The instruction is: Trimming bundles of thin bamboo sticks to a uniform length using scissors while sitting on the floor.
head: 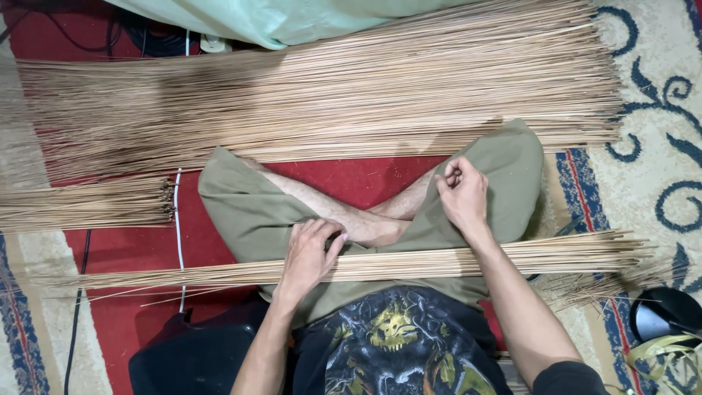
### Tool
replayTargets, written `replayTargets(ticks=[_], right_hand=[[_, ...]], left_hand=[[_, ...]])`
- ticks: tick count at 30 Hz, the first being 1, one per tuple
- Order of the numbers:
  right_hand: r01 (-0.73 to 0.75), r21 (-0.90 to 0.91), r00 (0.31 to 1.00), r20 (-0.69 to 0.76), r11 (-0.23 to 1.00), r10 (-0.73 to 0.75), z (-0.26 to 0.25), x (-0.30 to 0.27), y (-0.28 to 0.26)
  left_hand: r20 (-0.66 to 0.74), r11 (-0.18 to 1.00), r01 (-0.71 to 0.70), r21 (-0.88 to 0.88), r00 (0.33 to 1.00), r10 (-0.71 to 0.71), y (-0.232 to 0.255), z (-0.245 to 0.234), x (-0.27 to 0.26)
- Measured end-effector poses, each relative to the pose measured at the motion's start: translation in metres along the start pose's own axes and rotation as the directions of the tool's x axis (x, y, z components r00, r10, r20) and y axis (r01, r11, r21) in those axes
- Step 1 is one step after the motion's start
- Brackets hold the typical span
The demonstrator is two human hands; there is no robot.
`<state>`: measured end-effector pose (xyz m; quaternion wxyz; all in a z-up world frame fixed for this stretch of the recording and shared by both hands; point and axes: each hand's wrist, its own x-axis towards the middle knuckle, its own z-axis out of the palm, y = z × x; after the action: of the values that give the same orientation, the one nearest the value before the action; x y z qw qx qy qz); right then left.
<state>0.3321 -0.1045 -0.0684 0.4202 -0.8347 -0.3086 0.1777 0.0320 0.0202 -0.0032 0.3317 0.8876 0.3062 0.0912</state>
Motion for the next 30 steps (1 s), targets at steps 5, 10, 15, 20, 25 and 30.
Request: replayTargets(ticks=[5, 10, 15, 20, 25, 30], right_hand=[[0.167, -0.083, 0.931, 0.34, 0.982, -0.129, -0.006, 0.005, -0.024], [-0.053, -0.068, 0.864, 0.497, 0.996, 0.08, -0.034, -0.011, -0.044], [0.088, 0.027, 0.81, 0.58, 0.996, -0.088, -0.034, -0.004, -0.056], [-0.128, 0.131, 0.928, 0.365, 0.983, 0.072, -0.03, 0.006, -0.031], [-0.147, 0.031, 0.788, 0.607, 0.989, 0.098, -0.023, -0.001, -0.043], [0.158, -0.022, 0.836, 0.535, 0.987, -0.122, -0.006, 0.018, -0.029]], left_hand=[[-0.015, 0.997, -0.032, 0.076, 0.999, 0.033, -0.009, 0.006, 0.01], [0.015, 0.999, 0.015, 0.032, 1.0, -0.015, -0.009, 0.001, 0.015], [0.01, 0.999, 0.034, -0.009, 0.999, -0.033, -0.006, 0.004, 0.025], [-0.194, 0.995, -0.01, 0.104, 0.98, 0.03, -0.013, 0.012, 0.021], [0.216, 0.934, 0.342, 0.102, 0.909, -0.356, -0.002, -0.007, 0.025], [0.01, 0.973, 0.071, 0.221, 0.997, -0.075, -0.006, 0.008, 0.042]])
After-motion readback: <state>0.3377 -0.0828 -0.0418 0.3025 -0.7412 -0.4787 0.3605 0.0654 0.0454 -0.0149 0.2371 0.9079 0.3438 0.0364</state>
